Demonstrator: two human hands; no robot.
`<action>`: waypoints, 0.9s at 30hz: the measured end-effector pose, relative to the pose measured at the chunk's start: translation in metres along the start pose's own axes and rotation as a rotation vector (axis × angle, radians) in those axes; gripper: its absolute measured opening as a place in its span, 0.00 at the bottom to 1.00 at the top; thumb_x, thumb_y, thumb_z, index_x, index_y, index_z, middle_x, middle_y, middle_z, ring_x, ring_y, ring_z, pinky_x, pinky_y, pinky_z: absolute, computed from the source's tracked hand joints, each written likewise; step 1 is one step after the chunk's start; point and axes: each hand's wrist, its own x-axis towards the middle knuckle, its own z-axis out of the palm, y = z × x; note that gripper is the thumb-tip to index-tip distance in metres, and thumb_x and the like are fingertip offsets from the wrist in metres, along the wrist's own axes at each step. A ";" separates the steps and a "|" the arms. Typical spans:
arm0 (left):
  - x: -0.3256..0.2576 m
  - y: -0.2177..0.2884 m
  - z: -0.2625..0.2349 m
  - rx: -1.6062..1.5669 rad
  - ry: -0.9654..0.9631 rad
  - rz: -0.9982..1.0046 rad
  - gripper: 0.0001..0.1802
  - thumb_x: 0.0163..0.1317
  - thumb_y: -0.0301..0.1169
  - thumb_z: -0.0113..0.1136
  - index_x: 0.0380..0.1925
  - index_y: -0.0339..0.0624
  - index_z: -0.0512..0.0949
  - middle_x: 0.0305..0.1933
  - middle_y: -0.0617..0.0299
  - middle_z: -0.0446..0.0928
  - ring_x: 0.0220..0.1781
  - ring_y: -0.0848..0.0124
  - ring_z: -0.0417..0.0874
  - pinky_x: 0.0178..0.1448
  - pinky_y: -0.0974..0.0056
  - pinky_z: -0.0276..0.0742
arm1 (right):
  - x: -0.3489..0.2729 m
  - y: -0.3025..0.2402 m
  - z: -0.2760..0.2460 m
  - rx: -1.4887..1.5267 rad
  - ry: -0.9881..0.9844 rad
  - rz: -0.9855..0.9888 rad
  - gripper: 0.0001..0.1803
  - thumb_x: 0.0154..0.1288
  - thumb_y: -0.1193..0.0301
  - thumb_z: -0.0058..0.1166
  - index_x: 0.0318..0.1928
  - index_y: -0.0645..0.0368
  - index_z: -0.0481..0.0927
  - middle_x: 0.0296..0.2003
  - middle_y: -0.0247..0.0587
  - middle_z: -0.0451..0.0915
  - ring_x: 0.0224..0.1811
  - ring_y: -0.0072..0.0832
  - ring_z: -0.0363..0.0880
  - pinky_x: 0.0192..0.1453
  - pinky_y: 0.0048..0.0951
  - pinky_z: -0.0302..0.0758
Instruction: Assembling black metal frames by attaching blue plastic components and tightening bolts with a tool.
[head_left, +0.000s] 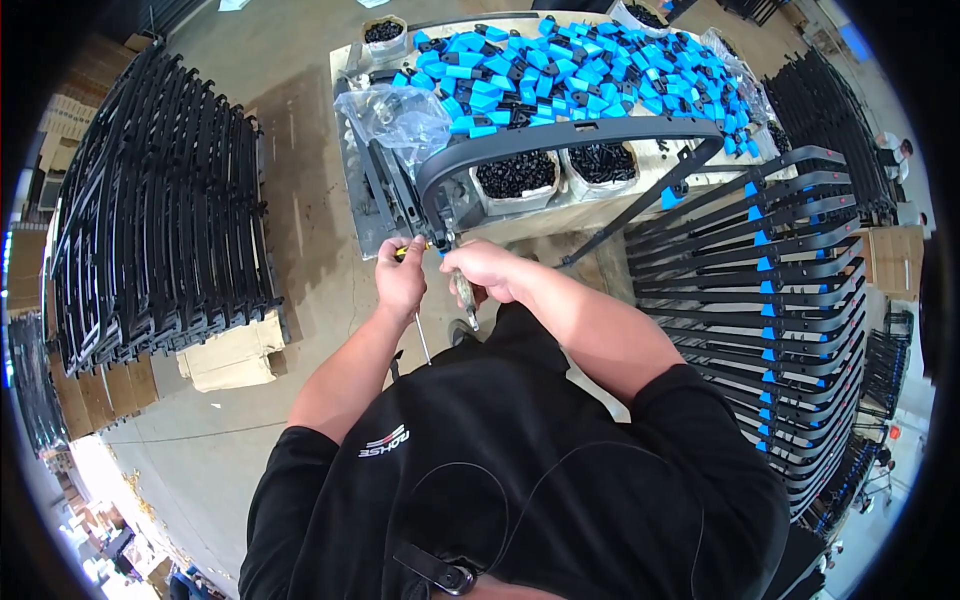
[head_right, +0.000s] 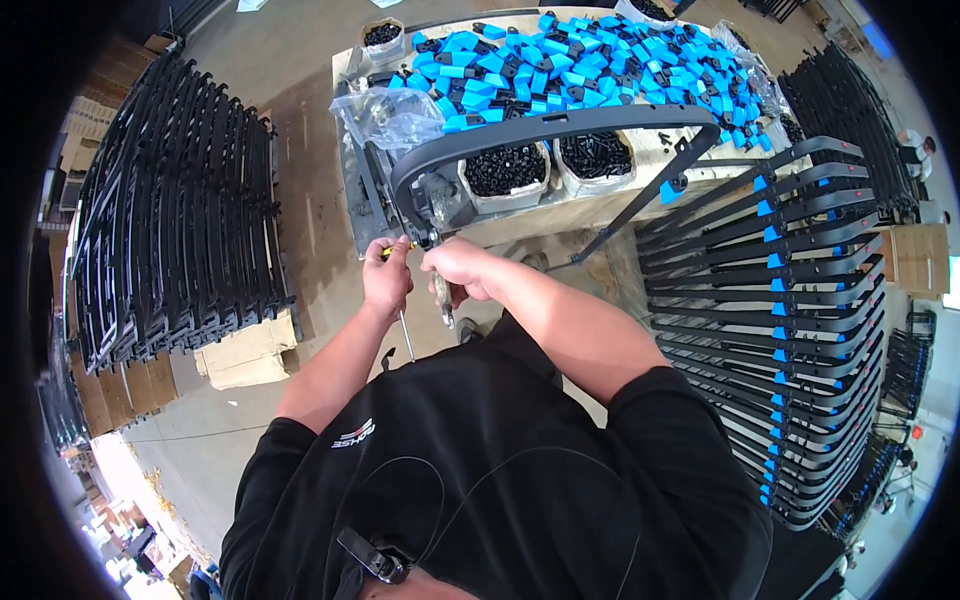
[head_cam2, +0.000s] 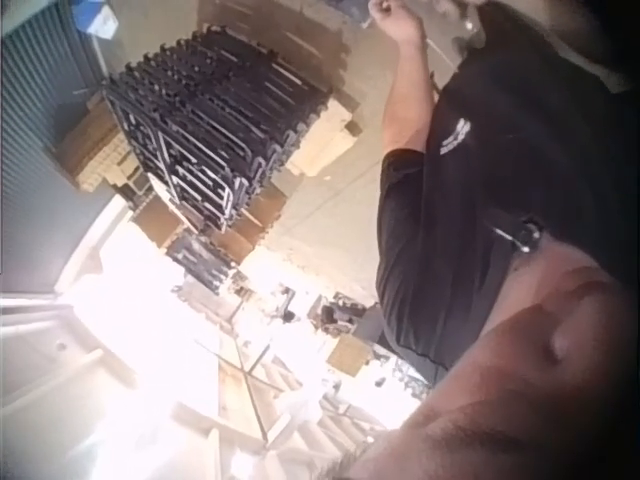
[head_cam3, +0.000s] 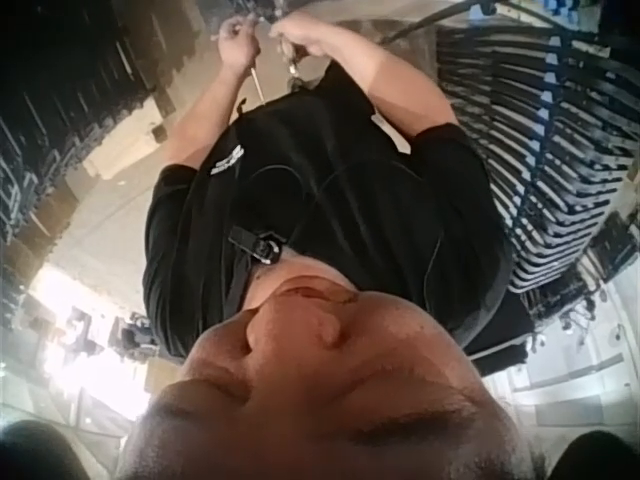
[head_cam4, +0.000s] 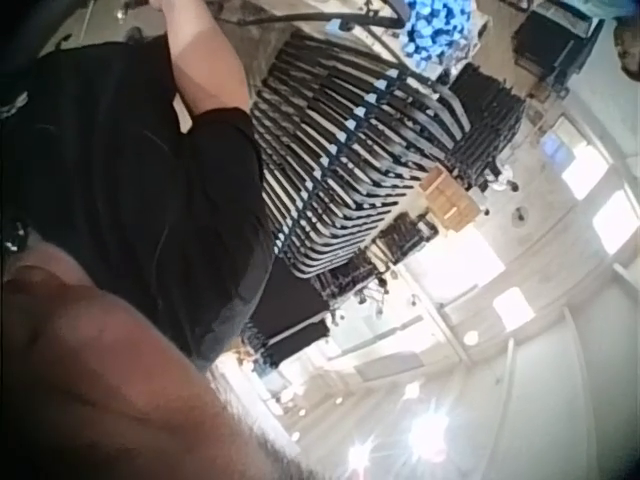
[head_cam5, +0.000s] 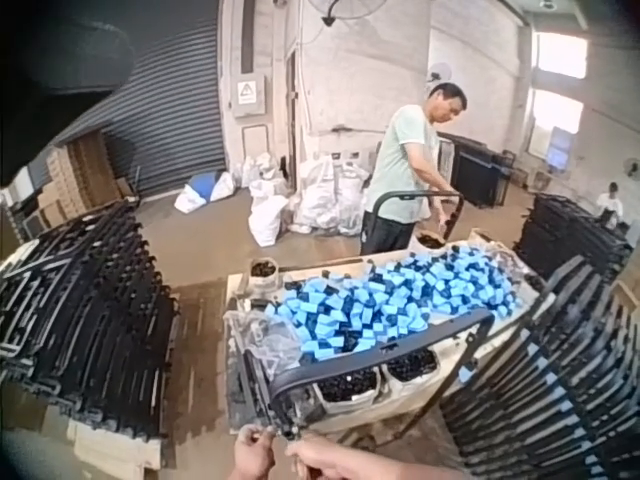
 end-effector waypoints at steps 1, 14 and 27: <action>-0.003 0.003 0.004 0.007 -0.019 -0.003 0.10 0.73 0.38 0.61 0.42 0.48 0.71 0.16 0.73 0.62 0.11 0.82 0.59 0.14 0.69 0.51 | 0.008 0.011 -0.007 -0.031 -0.018 -0.043 0.11 0.67 0.69 0.53 0.40 0.67 0.77 0.30 0.50 0.82 0.27 0.43 0.84 0.30 0.52 0.81; 0.003 0.008 0.007 -0.012 -0.069 -0.105 0.11 0.71 0.39 0.64 0.40 0.46 0.74 0.17 0.71 0.67 0.12 0.79 0.61 0.15 0.67 0.55 | 0.048 0.051 -0.005 -0.982 0.696 -0.442 0.15 0.68 0.67 0.50 0.46 0.67 0.73 0.30 0.52 0.78 0.23 0.44 0.80 0.22 0.48 0.80; 0.022 -0.029 -0.008 0.124 0.003 0.116 0.11 0.73 0.39 0.63 0.43 0.47 0.72 0.16 0.71 0.65 0.11 0.79 0.62 0.14 0.68 0.55 | 0.012 0.012 0.005 -0.323 0.110 0.009 0.15 0.64 0.72 0.48 0.39 0.76 0.78 0.29 0.58 0.82 0.21 0.46 0.82 0.20 0.48 0.77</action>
